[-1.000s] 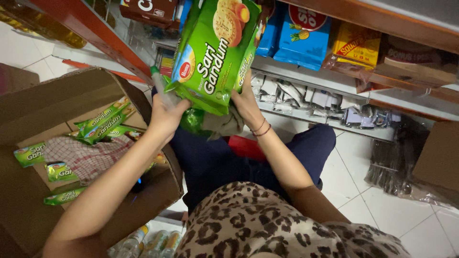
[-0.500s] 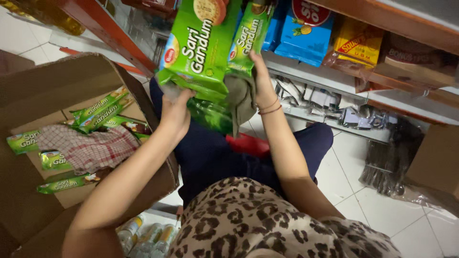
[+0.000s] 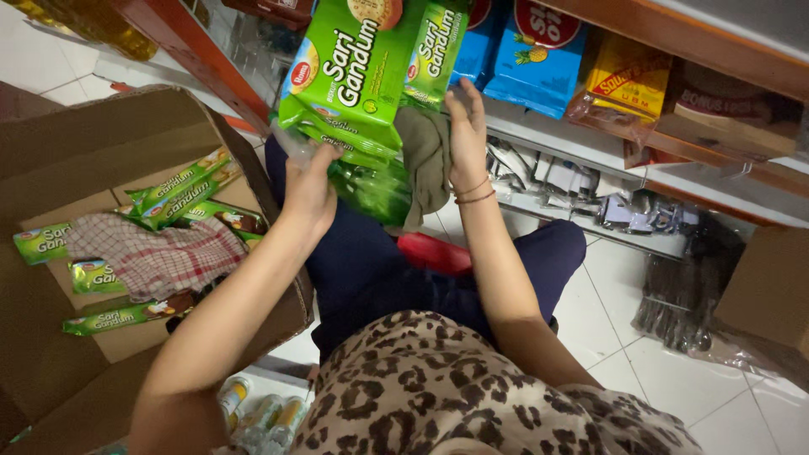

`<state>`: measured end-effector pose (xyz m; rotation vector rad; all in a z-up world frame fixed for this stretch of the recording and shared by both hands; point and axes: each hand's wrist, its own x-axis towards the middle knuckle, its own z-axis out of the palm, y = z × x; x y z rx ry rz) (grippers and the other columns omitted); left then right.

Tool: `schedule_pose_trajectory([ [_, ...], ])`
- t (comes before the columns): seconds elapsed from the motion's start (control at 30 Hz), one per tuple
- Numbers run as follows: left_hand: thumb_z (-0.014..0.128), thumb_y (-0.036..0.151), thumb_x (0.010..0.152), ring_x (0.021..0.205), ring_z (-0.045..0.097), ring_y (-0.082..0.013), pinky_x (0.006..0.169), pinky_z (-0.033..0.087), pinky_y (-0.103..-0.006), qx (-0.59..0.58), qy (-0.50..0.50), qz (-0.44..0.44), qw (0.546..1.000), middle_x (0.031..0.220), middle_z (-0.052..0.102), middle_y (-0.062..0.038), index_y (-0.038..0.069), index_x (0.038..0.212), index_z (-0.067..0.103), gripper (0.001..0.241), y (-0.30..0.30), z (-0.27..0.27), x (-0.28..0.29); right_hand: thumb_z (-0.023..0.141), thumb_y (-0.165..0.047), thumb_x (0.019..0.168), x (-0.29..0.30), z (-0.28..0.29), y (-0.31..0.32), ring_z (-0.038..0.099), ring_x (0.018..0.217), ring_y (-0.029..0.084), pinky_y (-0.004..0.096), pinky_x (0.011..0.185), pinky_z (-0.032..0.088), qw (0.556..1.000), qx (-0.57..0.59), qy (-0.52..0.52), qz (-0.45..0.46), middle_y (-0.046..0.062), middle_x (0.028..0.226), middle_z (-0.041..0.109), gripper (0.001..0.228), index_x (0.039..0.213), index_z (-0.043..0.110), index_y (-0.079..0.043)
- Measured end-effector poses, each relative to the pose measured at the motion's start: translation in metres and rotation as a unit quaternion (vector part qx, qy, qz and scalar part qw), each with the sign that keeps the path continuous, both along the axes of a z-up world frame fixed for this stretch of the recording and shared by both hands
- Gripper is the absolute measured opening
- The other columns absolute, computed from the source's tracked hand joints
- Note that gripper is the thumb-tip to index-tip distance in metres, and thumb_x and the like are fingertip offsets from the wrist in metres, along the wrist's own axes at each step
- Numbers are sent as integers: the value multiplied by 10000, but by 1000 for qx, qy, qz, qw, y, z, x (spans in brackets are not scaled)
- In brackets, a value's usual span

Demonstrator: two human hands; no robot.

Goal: The person takes snack packages from a cardboard box, scans them with a handheld scanner, and organizes them onto store shelves. They then sit on a crate to clean the bottom shelf surface using a spray bottle and a cloth.

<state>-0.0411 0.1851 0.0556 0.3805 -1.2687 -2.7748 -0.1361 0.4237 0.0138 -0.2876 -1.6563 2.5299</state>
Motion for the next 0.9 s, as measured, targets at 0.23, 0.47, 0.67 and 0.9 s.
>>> schedule_pose_trajectory([
  [0.23, 638, 6, 921, 1012, 619, -144, 932, 485, -321, -21, 2, 3, 1000, 1056, 665, -6, 50, 1119, 629, 203, 2, -8, 0, 645, -240, 1131, 37, 42, 15, 511, 790, 124, 312, 756, 409, 969, 222, 95, 50, 68, 894, 629, 306, 1196, 690, 55],
  [0.47, 650, -5, 907, 1026, 627, -149, 941, 490, -323, -37, 33, 11, 999, 1082, 672, -15, 38, 1139, 628, 237, 5, -2, -1, 509, -473, 1042, 49, 82, -20, 596, 768, 100, 249, 721, 486, 949, 96, -7, 301, 1, 843, 668, 465, 940, 690, -57],
  [0.67, 667, -36, 871, 1036, 629, -152, 964, 496, -319, -58, 51, 25, 997, 1097, 662, -20, 18, 1173, 615, 311, 3, 5, -5, 537, -469, 1050, 47, 92, -28, 622, 773, 91, 238, 706, 503, 954, 90, -37, 283, 32, 887, 707, 490, 965, 722, -24],
  [0.9, 694, -63, 888, 993, 621, -168, 933, 503, -327, -68, 54, 32, 996, 1058, 637, -34, -13, 1146, 612, 275, 1, -2, -11, 628, -294, 1084, 42, 102, -16, 684, 966, 163, 294, 900, 548, 916, -1, 7, 402, 109, 1095, 726, 411, 1233, 663, 88],
])
